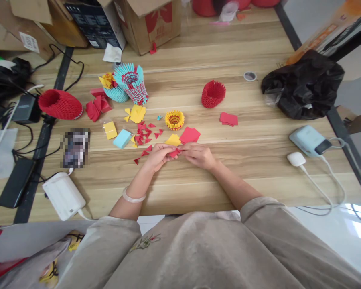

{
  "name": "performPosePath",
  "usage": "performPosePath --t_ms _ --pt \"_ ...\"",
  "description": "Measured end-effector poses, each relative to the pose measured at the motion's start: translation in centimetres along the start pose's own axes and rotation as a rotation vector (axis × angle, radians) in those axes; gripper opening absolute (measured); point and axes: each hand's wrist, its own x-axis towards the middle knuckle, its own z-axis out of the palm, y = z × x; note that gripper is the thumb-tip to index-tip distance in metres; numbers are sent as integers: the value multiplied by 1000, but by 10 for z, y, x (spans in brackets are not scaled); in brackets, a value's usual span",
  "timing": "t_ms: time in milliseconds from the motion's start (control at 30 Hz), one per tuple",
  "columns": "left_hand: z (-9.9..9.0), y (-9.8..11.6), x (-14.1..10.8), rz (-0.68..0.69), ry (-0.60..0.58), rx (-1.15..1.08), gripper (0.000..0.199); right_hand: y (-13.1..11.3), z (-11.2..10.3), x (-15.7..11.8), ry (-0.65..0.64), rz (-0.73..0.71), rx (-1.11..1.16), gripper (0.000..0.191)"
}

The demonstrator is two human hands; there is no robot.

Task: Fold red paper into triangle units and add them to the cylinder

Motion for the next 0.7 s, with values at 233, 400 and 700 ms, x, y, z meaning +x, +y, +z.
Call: performPosePath --t_ms 233,400,700 --pt "-1 0 1 7 7 15 21 2 1 -2 -82 118 61 18" --pt "-1 -2 0 35 15 40 24 2 2 -2 -43 70 73 19" --pt "-6 -13 6 340 100 413 23 -5 6 2 47 355 216 14"
